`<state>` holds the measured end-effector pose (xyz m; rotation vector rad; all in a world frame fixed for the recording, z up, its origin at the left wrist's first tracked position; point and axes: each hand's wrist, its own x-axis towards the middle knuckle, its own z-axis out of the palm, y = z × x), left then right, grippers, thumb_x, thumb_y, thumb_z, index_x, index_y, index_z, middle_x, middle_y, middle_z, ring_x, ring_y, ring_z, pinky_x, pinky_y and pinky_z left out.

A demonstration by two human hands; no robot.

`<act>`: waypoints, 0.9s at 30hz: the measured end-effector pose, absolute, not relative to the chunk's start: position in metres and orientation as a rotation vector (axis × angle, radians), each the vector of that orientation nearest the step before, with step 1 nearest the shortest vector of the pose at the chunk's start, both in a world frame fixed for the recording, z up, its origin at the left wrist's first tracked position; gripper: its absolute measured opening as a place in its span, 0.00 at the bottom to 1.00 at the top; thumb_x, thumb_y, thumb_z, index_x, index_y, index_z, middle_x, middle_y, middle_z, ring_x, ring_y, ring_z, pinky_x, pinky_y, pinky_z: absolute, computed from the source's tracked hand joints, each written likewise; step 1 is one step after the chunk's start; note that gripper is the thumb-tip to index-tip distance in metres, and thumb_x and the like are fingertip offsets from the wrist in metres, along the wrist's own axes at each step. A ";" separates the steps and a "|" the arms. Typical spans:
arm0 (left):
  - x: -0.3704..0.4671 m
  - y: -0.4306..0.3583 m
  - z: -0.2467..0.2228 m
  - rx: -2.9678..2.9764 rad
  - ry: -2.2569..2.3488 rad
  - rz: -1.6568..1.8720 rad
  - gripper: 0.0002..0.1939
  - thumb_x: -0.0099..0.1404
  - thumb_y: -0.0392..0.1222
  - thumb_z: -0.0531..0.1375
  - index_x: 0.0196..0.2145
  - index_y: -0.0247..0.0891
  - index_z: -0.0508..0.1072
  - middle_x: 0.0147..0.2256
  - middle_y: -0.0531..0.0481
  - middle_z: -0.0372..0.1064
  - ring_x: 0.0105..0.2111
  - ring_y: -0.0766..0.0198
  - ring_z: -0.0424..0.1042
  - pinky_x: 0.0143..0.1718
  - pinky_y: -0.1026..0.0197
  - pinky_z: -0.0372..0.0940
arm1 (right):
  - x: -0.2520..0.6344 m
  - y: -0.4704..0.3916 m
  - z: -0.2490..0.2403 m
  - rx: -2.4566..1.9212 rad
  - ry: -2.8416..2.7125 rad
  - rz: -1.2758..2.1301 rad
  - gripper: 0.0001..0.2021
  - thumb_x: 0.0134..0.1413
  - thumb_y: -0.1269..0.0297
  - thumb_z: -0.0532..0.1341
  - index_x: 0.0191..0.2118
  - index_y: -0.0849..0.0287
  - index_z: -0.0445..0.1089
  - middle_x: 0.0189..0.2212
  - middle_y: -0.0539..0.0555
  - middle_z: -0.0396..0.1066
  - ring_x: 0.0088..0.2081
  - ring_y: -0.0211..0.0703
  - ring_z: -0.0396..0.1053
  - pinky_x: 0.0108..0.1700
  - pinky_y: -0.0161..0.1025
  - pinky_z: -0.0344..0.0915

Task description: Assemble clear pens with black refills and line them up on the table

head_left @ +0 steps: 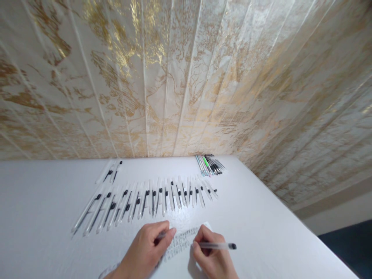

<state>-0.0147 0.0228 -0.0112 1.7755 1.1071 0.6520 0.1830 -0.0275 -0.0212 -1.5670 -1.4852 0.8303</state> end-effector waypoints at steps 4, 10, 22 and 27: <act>-0.016 0.022 -0.007 1.728 1.074 0.658 0.21 0.70 0.55 0.50 0.23 0.43 0.51 0.22 0.61 0.46 0.23 0.67 0.50 0.27 0.62 0.49 | 0.182 -0.028 -0.021 -1.545 -1.453 0.854 0.09 0.45 0.67 0.59 0.20 0.55 0.58 0.15 0.43 0.54 0.20 0.34 0.49 0.22 0.35 0.46; -0.017 0.021 -0.003 1.875 1.045 0.605 0.18 0.73 0.54 0.45 0.29 0.42 0.59 0.25 0.59 0.57 0.26 0.65 0.60 0.30 0.63 0.53 | 0.189 -0.028 -0.018 -1.412 -1.267 0.883 0.13 0.52 0.56 0.64 0.24 0.58 0.66 0.19 0.45 0.59 0.22 0.36 0.55 0.25 0.35 0.51; -0.013 0.026 -0.027 2.055 1.094 0.581 0.14 0.70 0.46 0.46 0.31 0.43 0.66 0.30 0.52 0.73 0.30 0.61 0.73 0.31 0.65 0.58 | 0.161 -0.002 0.019 -1.247 -1.654 0.921 0.05 0.52 0.63 0.61 0.28 0.56 0.65 0.20 0.47 0.63 0.22 0.37 0.60 0.24 0.33 0.57; -0.015 0.026 -0.022 2.040 1.073 0.544 0.12 0.69 0.44 0.47 0.31 0.43 0.67 0.31 0.51 0.75 0.31 0.59 0.74 0.31 0.64 0.59 | 0.160 -0.003 0.007 -1.281 -1.677 0.874 0.06 0.54 0.63 0.61 0.28 0.56 0.65 0.20 0.47 0.63 0.21 0.36 0.59 0.22 0.32 0.56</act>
